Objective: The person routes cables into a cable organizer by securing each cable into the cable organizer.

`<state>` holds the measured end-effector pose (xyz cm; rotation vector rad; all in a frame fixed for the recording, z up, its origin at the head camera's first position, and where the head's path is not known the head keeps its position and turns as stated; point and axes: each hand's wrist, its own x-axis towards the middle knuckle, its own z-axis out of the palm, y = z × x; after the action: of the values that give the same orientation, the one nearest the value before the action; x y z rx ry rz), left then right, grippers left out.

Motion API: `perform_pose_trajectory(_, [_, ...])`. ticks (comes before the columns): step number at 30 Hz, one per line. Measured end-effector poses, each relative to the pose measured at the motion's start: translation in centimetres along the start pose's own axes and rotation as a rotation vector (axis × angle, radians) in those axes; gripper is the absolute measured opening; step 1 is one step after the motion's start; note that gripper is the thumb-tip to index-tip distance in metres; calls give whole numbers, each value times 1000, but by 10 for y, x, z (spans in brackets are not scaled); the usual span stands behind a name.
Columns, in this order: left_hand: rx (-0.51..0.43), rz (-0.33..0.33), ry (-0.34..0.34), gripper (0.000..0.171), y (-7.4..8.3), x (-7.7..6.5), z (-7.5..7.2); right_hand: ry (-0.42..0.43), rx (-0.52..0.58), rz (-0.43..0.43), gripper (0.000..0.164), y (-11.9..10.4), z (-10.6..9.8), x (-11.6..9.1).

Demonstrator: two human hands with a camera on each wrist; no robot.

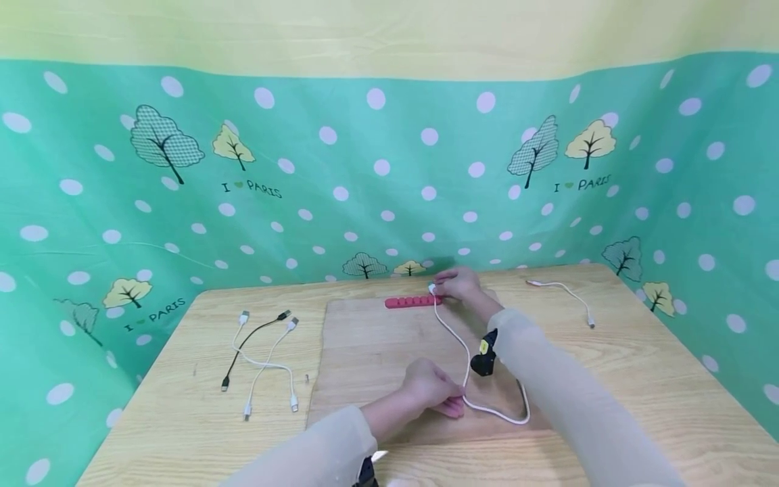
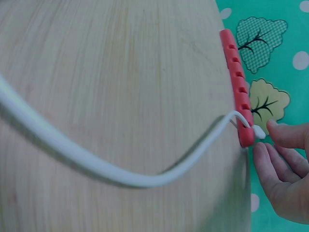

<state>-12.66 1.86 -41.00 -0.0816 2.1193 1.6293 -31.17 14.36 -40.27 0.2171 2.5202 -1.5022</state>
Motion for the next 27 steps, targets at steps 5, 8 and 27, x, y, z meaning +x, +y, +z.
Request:
perform_pose_trajectory(5, [-36,49,0,9,-2,2,-6,-42,60,2,47,0,-13,-5])
perform_pose_trajectory(8, [-46,85,-11,11,-1,3,-11,-29,76,34,46,2,-22,-6])
perform_pose_trajectory(27, [-56,34,-41,20,8,21,-28,70,-21,21,49,43,-85,-4])
